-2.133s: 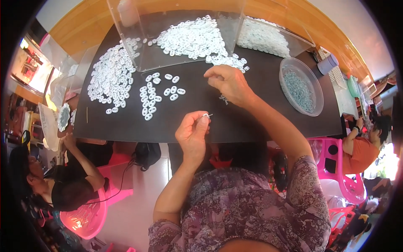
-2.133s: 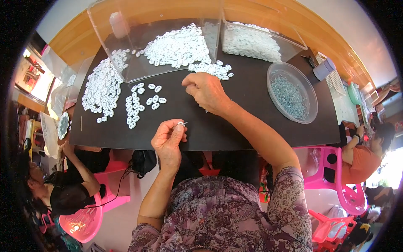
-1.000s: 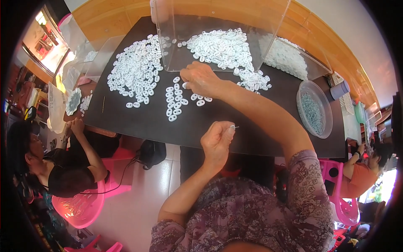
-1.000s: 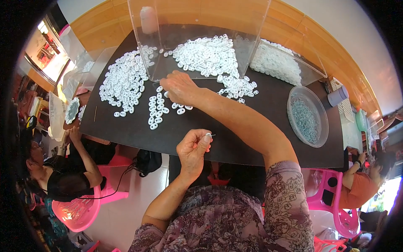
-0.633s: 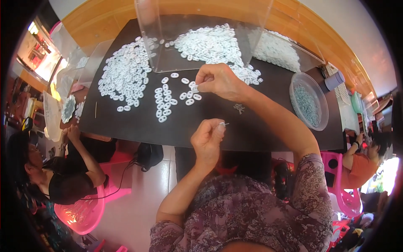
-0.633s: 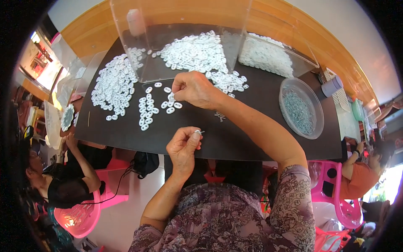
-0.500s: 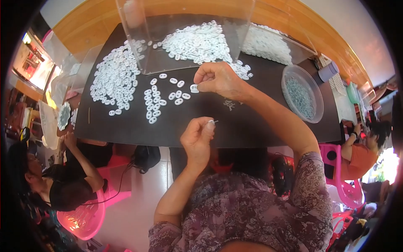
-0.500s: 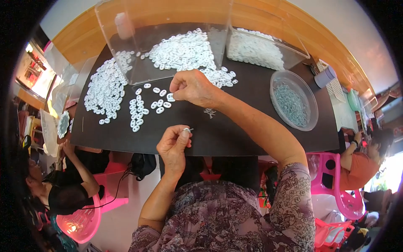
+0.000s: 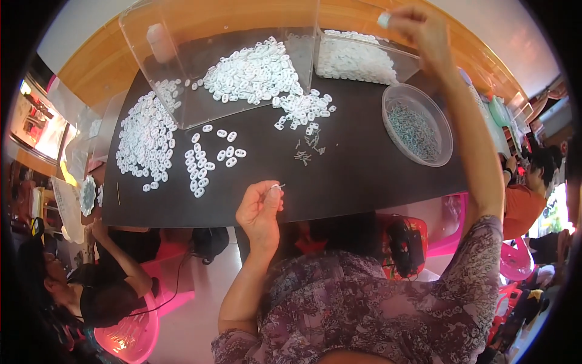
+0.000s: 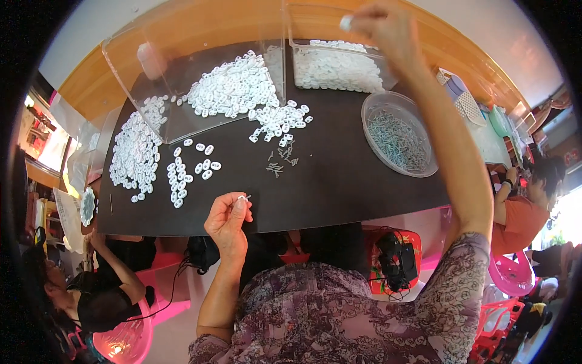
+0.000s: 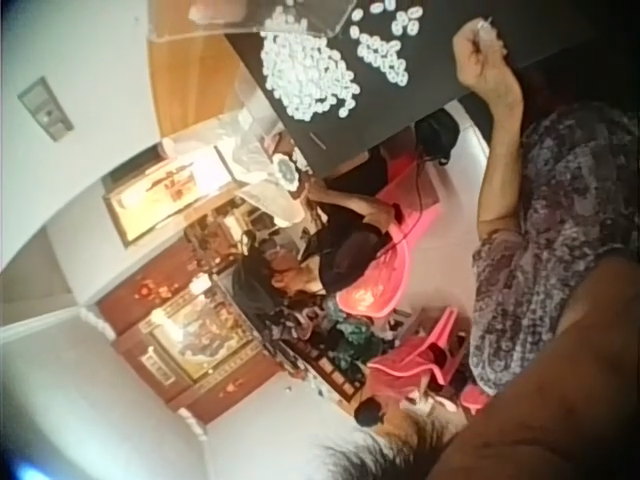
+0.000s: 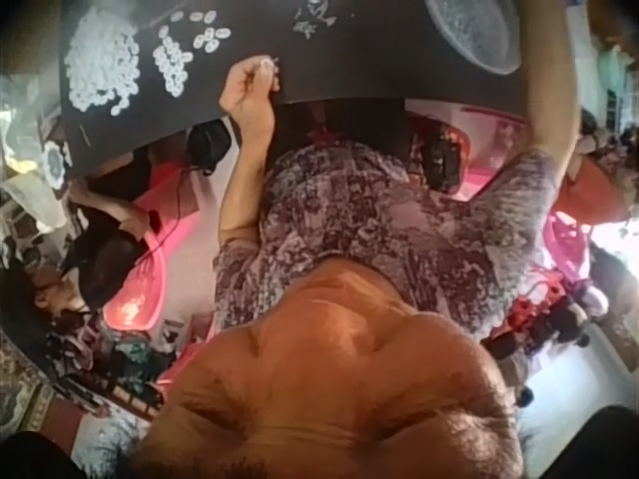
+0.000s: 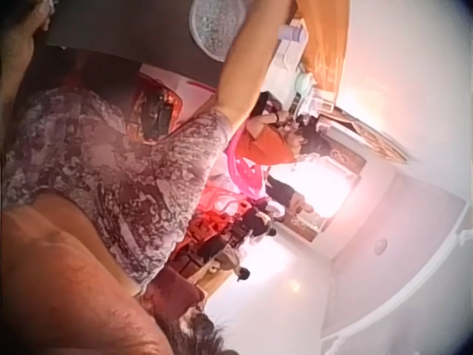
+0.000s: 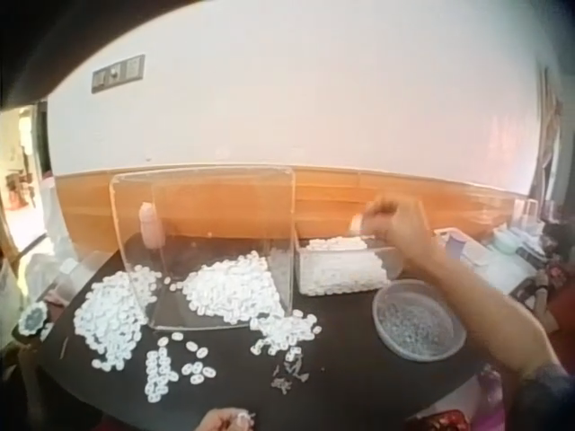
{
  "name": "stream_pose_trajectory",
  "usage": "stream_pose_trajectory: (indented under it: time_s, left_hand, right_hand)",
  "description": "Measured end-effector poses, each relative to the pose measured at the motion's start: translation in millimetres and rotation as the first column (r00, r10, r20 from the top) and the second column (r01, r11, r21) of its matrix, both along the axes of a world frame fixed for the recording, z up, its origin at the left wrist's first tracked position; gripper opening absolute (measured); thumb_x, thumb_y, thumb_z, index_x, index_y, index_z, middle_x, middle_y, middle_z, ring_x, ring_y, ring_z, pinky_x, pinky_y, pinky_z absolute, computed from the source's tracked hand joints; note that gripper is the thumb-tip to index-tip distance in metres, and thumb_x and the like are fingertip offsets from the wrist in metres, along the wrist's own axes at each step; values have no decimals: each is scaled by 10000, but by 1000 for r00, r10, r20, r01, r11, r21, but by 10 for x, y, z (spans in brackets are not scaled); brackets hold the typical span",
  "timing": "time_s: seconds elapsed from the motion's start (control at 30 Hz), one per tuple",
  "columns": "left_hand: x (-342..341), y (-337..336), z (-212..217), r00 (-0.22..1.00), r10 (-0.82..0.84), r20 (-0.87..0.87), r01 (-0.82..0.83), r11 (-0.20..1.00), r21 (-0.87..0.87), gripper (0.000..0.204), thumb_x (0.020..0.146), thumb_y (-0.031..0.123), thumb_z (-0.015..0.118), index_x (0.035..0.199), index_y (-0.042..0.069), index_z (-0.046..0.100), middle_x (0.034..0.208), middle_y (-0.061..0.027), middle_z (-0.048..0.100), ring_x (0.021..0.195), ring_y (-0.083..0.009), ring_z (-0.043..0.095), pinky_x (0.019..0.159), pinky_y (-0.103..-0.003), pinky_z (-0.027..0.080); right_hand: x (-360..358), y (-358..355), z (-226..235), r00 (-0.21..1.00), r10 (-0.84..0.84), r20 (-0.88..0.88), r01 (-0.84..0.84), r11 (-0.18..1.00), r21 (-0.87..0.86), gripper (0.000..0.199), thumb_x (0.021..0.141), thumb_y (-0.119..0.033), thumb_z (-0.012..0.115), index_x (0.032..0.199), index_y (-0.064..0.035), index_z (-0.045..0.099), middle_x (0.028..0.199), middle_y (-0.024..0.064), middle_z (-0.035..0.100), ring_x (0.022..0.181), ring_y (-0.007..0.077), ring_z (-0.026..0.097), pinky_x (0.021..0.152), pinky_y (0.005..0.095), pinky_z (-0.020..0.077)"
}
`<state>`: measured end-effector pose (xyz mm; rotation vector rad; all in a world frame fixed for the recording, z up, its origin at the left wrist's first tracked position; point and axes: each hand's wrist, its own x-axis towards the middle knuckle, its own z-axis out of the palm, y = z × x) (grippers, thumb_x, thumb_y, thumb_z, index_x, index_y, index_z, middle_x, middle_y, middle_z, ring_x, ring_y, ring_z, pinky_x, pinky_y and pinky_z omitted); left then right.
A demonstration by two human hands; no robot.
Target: Assembling small white plastic components by inserting metal pins at a manufacturing workbench.
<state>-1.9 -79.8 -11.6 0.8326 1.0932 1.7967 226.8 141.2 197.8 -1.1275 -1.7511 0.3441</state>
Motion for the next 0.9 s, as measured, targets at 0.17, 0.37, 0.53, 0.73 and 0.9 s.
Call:
stream_pose_trajectory:
  time_s: [0.17, 0.37, 0.53, 0.73, 0.9]
  left_hand:
    - [-121, -69, -48, 991, 98, -88, -102, 994, -49, 134, 866, 93, 626, 917, -30, 609, 768, -67, 610, 581, -83, 512, 531, -200, 429]
    - [21, 12, 27, 997, 42, -65, -43, 999, -16, 128, 869, 89, 620, 914, -30, 610, 764, -67, 611, 580, -82, 513, 525, -200, 426]
    - [39, 29, 49, 998, 23, -58, -23, 1000, -3, 122, 872, 84, 614, 915, -30, 609, 767, -70, 613, 579, -83, 514, 523, -198, 424]
    - [7, 18, 23, 1000, 15, -21, -16, 1000, -13, 135, 867, 85, 621, 921, -38, 605, 771, -74, 615, 581, -84, 515, 525, -195, 425]
    - [25, 17, 20, 1000, 16, -13, -16, 1000, -17, 147, 860, 90, 636, 919, -40, 604, 775, -77, 615, 585, -86, 518, 524, -197, 425]
  right_hand:
    - [-141, 941, 255, 965, -253, 67, 199, 877, 437, 148, 629, -139, 666, 701, -9, 664, 667, 169, 642, 652, 270, 630, 619, 376, 491]
    - [357, 1535, 327, 738, -623, 261, 391, 709, 587, 165, 695, -161, 584, 695, -11, 654, 750, 213, 636, 737, 352, 623, 660, 433, 491]
    - [305, 1126, 139, 778, -565, 273, 373, 766, 523, 205, 762, -198, 582, 711, -9, 644, 758, 197, 637, 729, 331, 619, 654, 403, 486]
    - [-388, 140, -801, 978, 166, 127, -184, 971, 154, 122, 789, -85, 640, 898, -34, 658, 816, 13, 652, 782, 126, 594, 738, 274, 469]
    - [-868, -294, -1548, 810, 344, 475, -444, 889, 111, 105, 728, -105, 662, 831, -93, 678, 747, 102, 595, 772, 286, 570, 683, 390, 462]
